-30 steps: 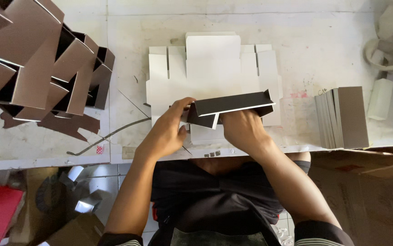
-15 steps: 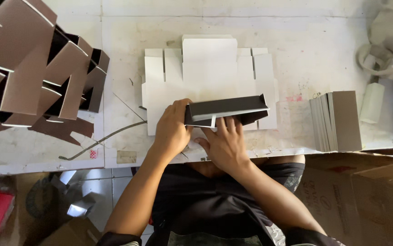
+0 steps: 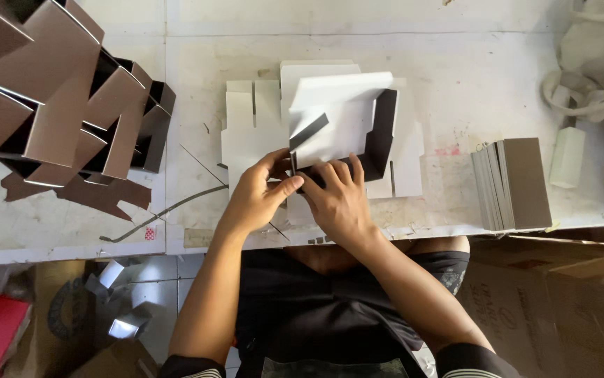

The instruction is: The person assembles small rectangular boxes by folding white cardboard pieces and inserting dark brown cardboard inserts. They fold the white pieces into shape, insert the dark pieces, and place the finished boxes into a larger cardboard box.

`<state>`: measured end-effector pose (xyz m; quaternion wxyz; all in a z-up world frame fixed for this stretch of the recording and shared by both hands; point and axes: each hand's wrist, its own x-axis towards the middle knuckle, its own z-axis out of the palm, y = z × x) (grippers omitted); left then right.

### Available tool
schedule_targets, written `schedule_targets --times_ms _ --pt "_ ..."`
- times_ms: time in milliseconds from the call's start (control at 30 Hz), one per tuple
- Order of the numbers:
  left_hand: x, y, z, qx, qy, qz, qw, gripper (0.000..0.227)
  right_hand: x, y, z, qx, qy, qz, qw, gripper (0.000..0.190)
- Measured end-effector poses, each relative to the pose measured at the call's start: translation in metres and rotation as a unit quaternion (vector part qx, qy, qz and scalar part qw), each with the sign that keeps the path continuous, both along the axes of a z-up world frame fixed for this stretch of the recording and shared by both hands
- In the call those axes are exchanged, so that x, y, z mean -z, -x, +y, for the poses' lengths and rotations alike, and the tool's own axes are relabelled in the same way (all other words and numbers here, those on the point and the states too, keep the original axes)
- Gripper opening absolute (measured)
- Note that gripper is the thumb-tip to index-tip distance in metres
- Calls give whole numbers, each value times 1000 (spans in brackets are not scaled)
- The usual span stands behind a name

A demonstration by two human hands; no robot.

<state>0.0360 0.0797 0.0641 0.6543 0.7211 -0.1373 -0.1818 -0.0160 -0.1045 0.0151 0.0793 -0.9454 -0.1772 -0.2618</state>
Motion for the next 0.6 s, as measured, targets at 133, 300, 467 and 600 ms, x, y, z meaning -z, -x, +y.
schedule_targets --times_ms 133,300,467,600 --pt "8 5 -9 -7 3 -32 999 62 9 -4 -4 9 -23 -26 999 23" --pt "5 13 -10 -24 19 -6 1000 73 11 -22 -19 -38 0 44 998 15" --pt "-23 7 -14 23 -272 -423 864 73 -10 -26 -48 -138 41 67 987 14" --pt "-16 -6 -28 168 -328 -529 764 15 -30 -25 -60 -225 0 85 971 24"
